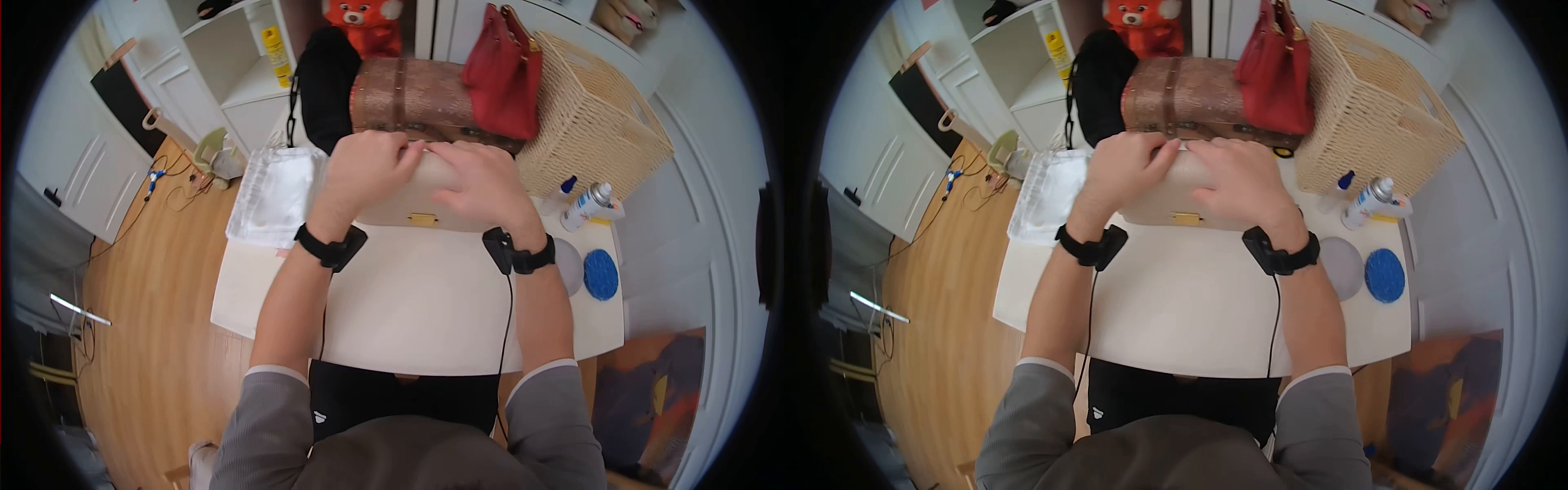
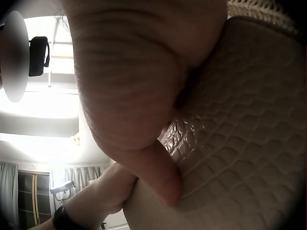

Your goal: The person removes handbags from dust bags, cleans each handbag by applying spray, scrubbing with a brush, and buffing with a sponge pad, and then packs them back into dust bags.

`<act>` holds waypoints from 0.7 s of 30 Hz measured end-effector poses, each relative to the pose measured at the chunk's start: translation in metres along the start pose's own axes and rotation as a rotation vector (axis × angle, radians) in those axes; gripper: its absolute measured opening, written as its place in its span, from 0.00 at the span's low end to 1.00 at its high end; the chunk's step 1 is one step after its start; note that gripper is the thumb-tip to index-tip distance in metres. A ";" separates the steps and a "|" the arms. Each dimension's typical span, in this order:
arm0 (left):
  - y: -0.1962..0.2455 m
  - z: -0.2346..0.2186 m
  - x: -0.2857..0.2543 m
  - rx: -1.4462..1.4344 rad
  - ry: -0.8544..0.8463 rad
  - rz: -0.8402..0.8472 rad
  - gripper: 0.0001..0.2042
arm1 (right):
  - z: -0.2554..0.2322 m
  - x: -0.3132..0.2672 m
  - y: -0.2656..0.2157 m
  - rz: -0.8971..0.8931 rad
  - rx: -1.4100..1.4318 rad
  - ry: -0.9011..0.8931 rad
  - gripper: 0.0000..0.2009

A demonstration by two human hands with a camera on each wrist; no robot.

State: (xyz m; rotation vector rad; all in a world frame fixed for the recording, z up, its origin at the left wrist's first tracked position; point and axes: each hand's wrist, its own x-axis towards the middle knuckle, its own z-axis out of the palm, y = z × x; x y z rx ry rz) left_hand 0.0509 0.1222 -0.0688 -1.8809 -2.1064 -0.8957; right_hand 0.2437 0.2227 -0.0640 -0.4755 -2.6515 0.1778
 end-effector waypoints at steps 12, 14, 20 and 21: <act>0.000 0.001 -0.002 0.019 0.016 0.018 0.20 | -0.001 -0.002 0.000 -0.019 0.025 0.040 0.31; -0.002 0.000 -0.002 0.013 0.026 0.022 0.20 | -0.001 0.000 0.001 -0.030 0.014 0.045 0.31; -0.010 -0.013 -0.001 -0.250 -0.040 -0.003 0.13 | -0.003 -0.008 0.000 0.031 -0.030 0.047 0.32; -0.013 -0.015 -0.001 -0.246 -0.037 0.008 0.13 | -0.005 -0.011 -0.002 0.085 -0.074 0.037 0.33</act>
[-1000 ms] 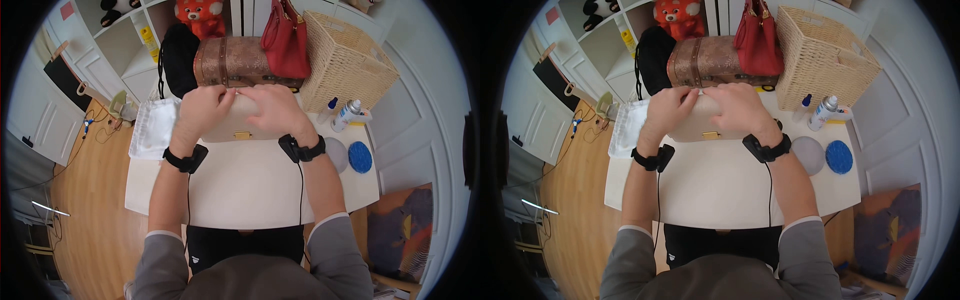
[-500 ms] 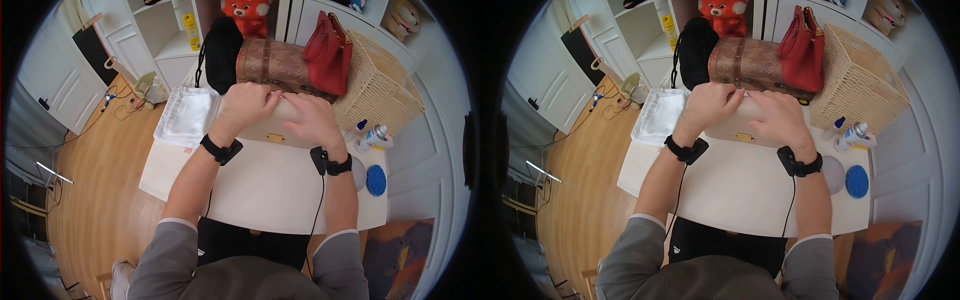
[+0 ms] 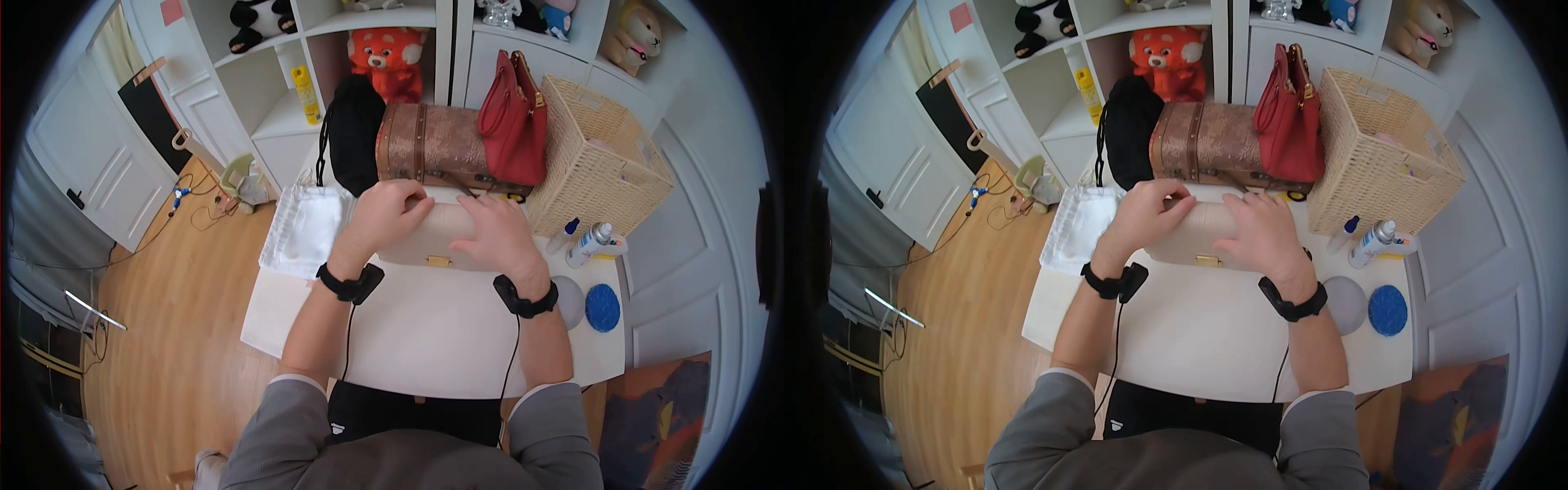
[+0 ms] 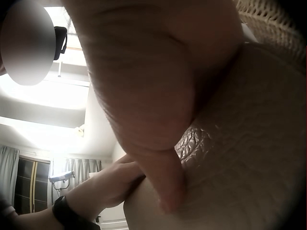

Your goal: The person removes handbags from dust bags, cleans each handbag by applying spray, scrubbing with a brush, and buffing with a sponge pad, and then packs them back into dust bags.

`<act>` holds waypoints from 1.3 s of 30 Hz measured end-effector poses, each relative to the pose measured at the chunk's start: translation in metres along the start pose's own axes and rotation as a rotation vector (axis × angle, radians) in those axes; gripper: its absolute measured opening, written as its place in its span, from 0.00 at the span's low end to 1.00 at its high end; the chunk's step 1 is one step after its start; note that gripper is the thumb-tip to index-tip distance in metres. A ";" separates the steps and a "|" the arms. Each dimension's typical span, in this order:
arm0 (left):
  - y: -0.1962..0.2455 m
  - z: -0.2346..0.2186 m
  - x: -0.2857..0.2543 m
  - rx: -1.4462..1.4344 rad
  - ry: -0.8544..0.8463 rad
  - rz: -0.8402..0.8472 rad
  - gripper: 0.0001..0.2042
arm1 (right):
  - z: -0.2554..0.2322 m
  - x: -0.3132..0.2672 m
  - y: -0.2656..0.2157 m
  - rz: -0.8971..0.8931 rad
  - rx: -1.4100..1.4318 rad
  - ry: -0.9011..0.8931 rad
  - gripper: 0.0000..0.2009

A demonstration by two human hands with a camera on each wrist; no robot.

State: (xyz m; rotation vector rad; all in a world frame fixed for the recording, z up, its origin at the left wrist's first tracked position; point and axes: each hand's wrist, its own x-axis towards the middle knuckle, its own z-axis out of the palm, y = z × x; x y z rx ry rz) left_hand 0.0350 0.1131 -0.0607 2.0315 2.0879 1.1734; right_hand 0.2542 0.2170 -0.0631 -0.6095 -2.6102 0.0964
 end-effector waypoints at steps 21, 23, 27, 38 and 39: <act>-0.006 -0.039 -0.008 -0.026 -0.114 -0.035 0.26 | -0.043 -0.018 0.016 0.203 0.022 -0.178 0.46; 0.004 -0.040 -0.005 -0.107 -0.012 -0.115 0.21 | -0.042 -0.018 0.013 0.199 0.031 -0.181 0.46; -0.020 -0.048 -0.010 -0.211 0.259 -0.142 0.11 | -0.037 -0.019 0.013 0.131 0.049 -0.094 0.47; -0.172 -0.099 -0.100 0.473 -0.255 -0.742 0.30 | -0.037 -0.019 0.012 0.004 0.104 0.080 0.43; -0.173 -0.095 -0.106 0.475 -0.256 -0.741 0.30 | -0.037 -0.020 0.012 0.007 0.113 0.081 0.42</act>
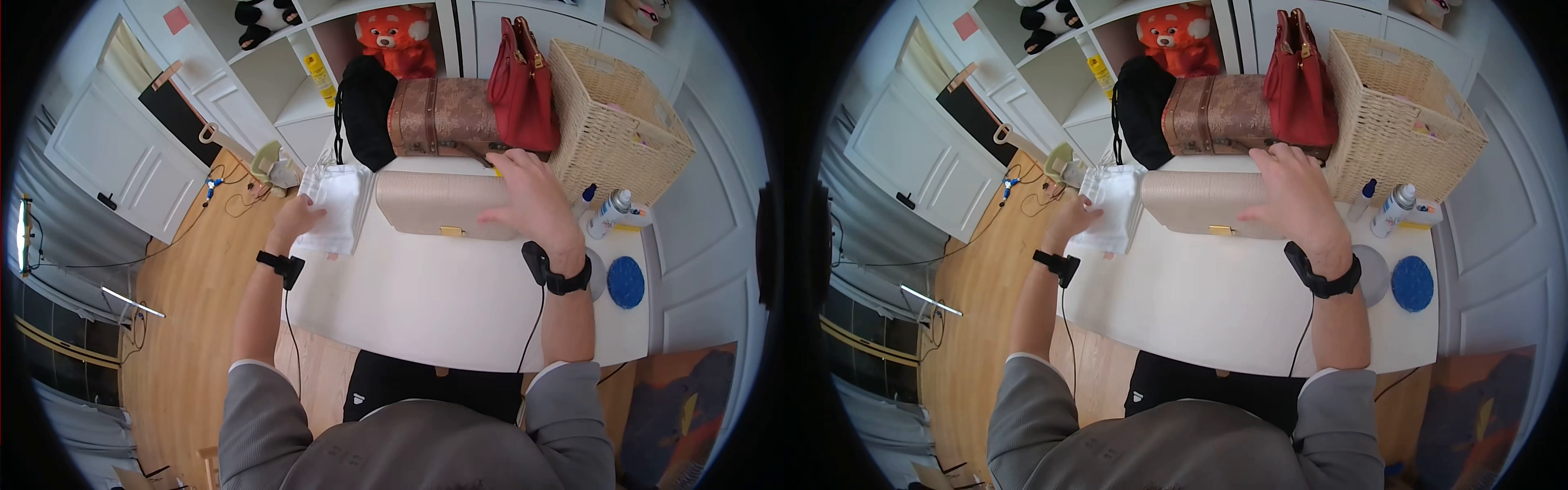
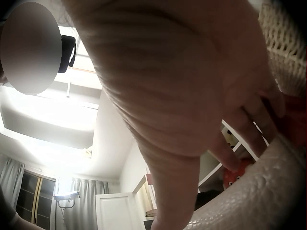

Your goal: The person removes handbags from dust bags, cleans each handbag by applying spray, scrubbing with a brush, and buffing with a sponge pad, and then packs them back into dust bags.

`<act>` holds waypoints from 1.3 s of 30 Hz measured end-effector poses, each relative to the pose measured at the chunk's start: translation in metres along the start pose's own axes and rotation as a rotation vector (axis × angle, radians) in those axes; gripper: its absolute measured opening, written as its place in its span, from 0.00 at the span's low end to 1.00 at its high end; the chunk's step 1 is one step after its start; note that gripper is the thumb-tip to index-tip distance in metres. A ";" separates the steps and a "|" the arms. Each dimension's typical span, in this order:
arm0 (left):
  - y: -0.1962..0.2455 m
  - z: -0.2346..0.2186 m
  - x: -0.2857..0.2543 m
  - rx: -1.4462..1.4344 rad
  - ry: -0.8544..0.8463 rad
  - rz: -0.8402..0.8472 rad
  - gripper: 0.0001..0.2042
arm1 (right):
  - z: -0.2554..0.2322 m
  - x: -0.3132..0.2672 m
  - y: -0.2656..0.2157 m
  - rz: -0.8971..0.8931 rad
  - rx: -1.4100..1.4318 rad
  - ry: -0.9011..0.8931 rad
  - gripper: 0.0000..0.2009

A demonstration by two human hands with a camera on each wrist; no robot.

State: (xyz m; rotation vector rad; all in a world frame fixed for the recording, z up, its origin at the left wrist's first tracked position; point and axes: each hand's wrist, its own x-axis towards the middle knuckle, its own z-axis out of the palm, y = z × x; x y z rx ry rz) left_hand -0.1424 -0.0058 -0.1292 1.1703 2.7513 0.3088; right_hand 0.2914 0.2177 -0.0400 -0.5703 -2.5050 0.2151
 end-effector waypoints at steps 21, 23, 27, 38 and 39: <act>-0.015 -0.009 0.016 -0.549 -0.134 0.122 0.30 | 0.003 -0.001 0.005 0.046 0.038 -0.056 0.35; -0.014 -0.003 0.008 -0.166 0.011 0.033 0.34 | 0.009 0.000 0.005 0.063 0.042 -0.084 0.35; -0.013 0.009 0.012 -0.028 -0.040 -0.057 0.40 | 0.011 0.003 0.008 0.106 0.002 -0.210 0.34; -0.015 0.007 0.013 0.007 0.013 -0.026 0.30 | 0.003 0.007 0.002 0.157 -0.022 -0.327 0.35; -0.012 0.006 0.011 0.008 0.012 -0.029 0.30 | 0.004 0.007 0.002 0.160 -0.029 -0.329 0.36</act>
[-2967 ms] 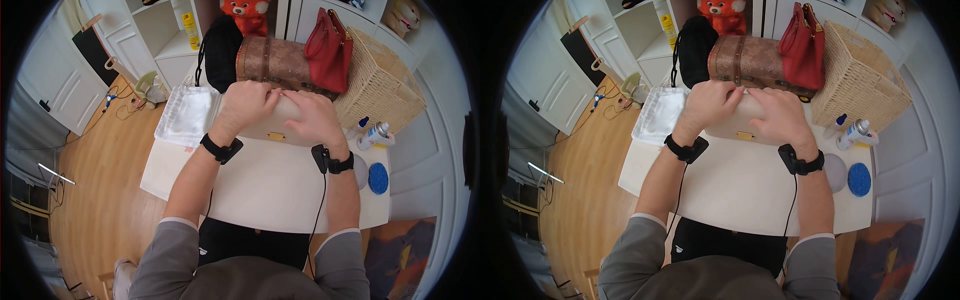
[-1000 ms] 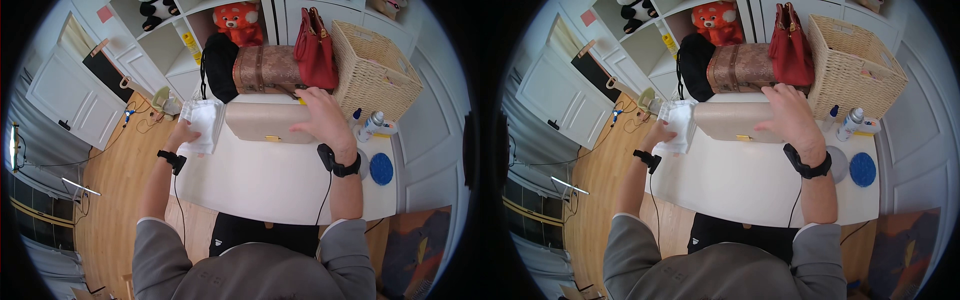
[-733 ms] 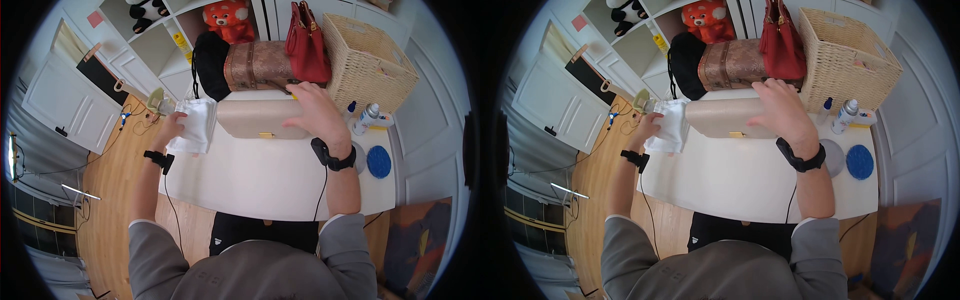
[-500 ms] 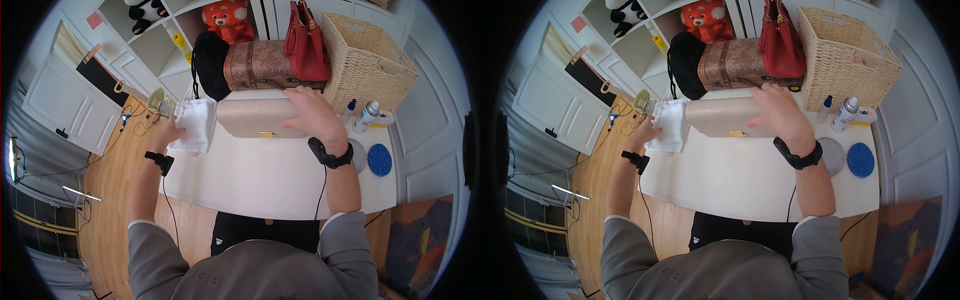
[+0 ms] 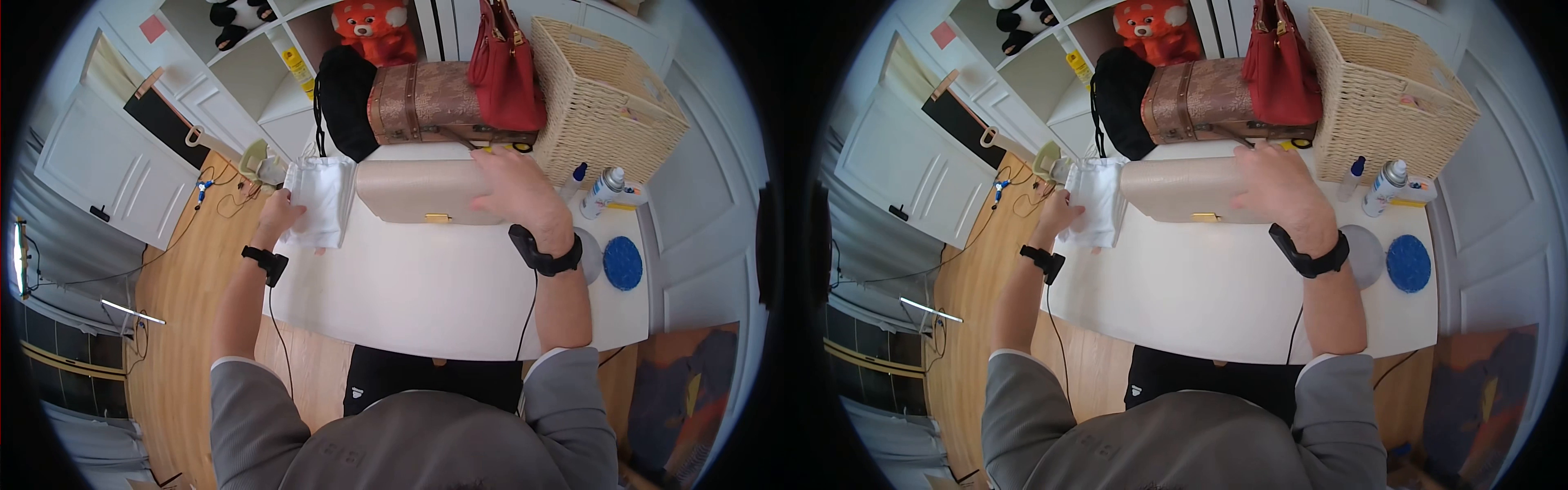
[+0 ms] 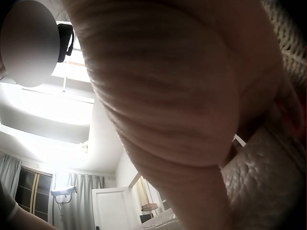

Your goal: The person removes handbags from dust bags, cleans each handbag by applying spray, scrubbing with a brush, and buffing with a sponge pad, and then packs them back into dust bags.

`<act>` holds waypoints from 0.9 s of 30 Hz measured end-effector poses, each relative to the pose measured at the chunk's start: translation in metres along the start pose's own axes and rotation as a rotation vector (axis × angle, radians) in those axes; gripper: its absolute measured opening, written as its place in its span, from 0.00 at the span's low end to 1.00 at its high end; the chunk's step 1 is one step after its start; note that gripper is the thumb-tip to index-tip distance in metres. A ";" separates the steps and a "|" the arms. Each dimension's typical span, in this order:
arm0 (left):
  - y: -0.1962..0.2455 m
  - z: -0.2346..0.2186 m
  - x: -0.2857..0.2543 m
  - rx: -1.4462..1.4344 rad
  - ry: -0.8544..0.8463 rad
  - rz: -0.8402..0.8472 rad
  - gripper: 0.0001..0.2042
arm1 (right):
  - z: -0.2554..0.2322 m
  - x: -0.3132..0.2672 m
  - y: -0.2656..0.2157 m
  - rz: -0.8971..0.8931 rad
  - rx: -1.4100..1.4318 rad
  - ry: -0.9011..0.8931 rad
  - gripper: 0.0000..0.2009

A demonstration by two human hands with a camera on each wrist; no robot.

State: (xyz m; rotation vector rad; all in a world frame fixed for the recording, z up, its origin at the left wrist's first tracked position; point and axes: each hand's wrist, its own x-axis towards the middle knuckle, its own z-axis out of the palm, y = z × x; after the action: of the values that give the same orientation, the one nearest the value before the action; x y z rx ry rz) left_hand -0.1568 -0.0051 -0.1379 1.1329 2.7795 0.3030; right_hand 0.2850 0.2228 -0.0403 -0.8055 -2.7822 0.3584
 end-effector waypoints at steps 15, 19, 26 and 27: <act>0.014 0.008 -0.001 0.111 -0.042 -0.042 0.32 | -0.005 -0.003 -0.004 0.018 -0.015 -0.016 0.36; 0.003 0.014 0.009 0.029 0.005 -0.015 0.32 | -0.007 -0.003 -0.006 0.028 -0.022 -0.026 0.36; -0.005 0.005 0.025 -0.106 -0.031 0.083 0.28 | 0.001 -0.003 0.001 -0.022 -0.023 0.035 0.30; -0.008 0.001 0.025 -0.106 -0.033 0.082 0.28 | -0.001 -0.003 -0.001 -0.016 -0.022 0.041 0.31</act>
State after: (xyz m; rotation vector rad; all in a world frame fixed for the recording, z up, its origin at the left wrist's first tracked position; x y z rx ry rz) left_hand -0.1793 0.0071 -0.1421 1.2163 2.6589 0.4305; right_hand 0.2872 0.2203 -0.0396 -0.7864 -2.7572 0.3055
